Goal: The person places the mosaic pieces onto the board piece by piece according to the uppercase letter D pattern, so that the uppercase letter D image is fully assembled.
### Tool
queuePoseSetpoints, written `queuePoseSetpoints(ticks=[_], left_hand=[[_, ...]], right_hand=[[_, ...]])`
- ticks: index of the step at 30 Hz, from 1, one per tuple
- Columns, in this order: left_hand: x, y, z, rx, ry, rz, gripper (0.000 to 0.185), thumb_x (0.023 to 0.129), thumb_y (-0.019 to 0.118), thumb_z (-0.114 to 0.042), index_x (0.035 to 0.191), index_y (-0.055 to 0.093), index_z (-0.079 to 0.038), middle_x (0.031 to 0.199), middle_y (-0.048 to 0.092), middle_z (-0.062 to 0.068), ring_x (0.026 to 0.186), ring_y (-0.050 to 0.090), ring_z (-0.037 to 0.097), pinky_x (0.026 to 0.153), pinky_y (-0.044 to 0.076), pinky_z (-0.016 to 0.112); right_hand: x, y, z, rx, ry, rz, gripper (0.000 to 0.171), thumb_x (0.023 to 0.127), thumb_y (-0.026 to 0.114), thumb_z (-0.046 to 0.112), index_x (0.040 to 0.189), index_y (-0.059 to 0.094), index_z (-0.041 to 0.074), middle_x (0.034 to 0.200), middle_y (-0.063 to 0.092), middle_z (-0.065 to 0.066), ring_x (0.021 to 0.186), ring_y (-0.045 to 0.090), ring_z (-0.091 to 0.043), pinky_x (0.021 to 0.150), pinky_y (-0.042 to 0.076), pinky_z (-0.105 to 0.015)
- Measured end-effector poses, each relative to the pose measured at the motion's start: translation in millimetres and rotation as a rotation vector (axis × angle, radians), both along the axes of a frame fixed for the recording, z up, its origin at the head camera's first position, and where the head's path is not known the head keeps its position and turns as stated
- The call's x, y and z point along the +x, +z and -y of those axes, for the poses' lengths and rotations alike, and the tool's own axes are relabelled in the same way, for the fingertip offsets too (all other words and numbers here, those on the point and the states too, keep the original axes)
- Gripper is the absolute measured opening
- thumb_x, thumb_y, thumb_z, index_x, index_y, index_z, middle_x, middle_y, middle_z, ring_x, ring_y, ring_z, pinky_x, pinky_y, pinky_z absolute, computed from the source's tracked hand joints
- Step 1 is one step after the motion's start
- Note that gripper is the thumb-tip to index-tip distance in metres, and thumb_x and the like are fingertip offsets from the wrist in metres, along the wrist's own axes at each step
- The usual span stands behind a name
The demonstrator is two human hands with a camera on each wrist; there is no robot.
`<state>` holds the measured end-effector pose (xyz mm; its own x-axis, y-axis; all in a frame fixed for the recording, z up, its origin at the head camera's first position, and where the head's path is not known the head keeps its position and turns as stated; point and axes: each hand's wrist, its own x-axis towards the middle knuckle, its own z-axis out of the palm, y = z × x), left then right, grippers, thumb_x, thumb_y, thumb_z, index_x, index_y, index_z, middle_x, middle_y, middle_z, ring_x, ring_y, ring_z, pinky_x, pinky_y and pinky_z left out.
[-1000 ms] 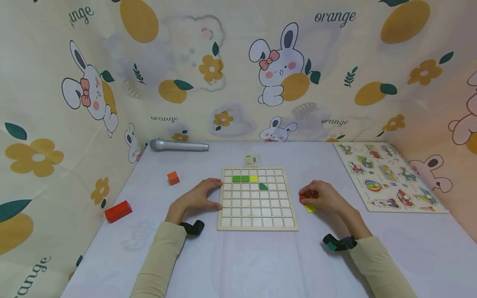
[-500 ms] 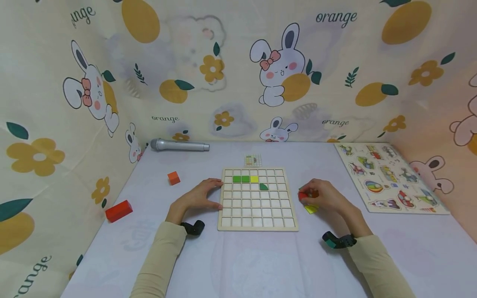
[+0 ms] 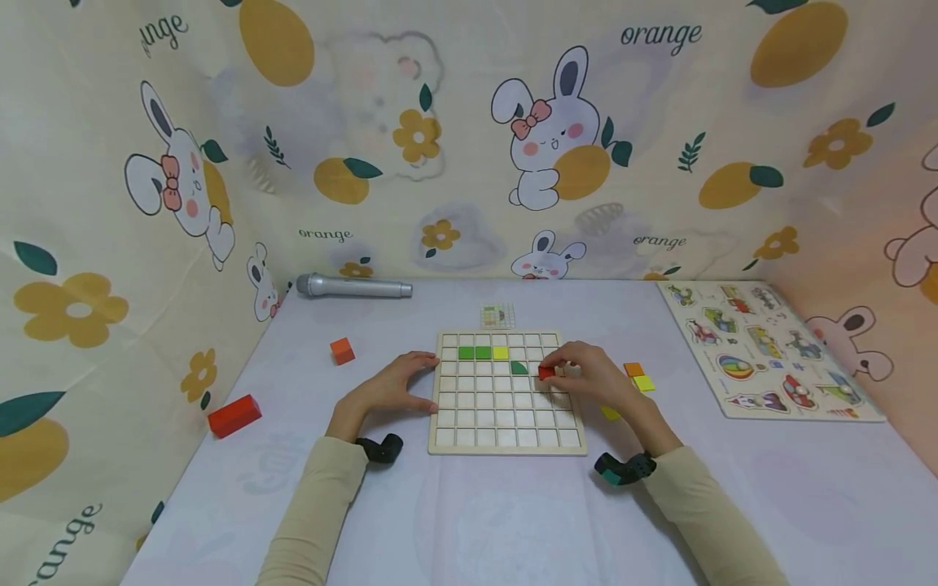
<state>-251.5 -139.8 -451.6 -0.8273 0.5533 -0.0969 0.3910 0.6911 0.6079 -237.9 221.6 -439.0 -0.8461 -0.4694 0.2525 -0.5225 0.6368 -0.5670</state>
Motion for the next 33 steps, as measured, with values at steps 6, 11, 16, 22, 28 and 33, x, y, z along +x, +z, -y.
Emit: queuePoseSetpoints(ticks=[6,11,16,22,28,33], left_hand=[[-0.6,-0.2,-0.7,-0.004,0.011,0.007,0.081,0.072,0.079,-0.039,0.139,0.043,-0.01,0.147,0.034,0.009,0.138,0.025,0.028,0.113,0.022,0.045],[0.0,1.2,-1.3,-0.001,0.011,0.012,0.081,0.072,0.079,-0.038,0.138,0.043,-0.009,0.147,0.034,0.009,0.138,0.025,0.028,0.113,0.022,0.046],[0.6,2.0,-1.3,-0.007,0.011,0.012,0.081,0.072,0.079,-0.037,0.139,0.043,-0.009,0.147,0.034,0.009,0.138,0.024,0.028,0.113,0.021,0.046],[1.4,3.2,-1.7,-0.013,0.014,0.016,0.081,0.072,0.079,-0.037,0.139,0.043,-0.009,0.148,0.034,0.009,0.138,0.024,0.028,0.113,0.022,0.045],[1.7,3.9,-1.7,-0.012,0.017,0.017,0.081,0.071,0.08,-0.037,0.138,0.043,-0.009,0.147,0.034,0.009,0.138,0.024,0.028,0.113,0.022,0.045],[0.5,2.5,-1.5,-0.032,0.002,-0.009,0.082,0.071,0.08,-0.037,0.138,0.044,-0.008,0.147,0.035,0.01,0.137,0.026,0.028,0.113,0.023,0.044]], right_hand=[[-4.2,-7.7,19.7,-0.032,0.058,-0.012,0.02,0.076,0.078,0.016,0.094,0.071,0.011,0.092,0.067,0.002,0.086,0.057,-0.018,0.075,0.051,-0.038],[-6.1,-16.7,27.0,0.009,0.045,-0.025,0.016,0.076,0.077,0.021,0.091,0.071,0.016,0.092,0.065,0.007,0.088,0.057,-0.013,0.078,0.051,-0.034],[-4.3,-19.5,30.0,0.016,0.053,-0.023,0.012,0.078,0.075,0.019,0.09,0.072,0.015,0.094,0.064,0.005,0.089,0.057,-0.014,0.078,0.05,-0.034],[-3.8,-17.1,28.2,0.038,0.073,-0.017,0.012,0.079,0.075,0.019,0.091,0.074,0.014,0.098,0.062,0.0,0.09,0.056,-0.017,0.075,0.049,-0.033],[-5.9,-17.4,27.5,0.057,0.089,-0.014,0.015,0.08,0.074,0.016,0.095,0.075,0.015,0.097,0.061,0.0,0.089,0.054,-0.015,0.073,0.048,-0.03],[-4.2,-18.9,31.2,0.034,0.09,-0.018,0.015,0.08,0.073,0.018,0.095,0.074,0.014,0.097,0.063,0.002,0.091,0.056,-0.015,0.077,0.05,-0.032]])
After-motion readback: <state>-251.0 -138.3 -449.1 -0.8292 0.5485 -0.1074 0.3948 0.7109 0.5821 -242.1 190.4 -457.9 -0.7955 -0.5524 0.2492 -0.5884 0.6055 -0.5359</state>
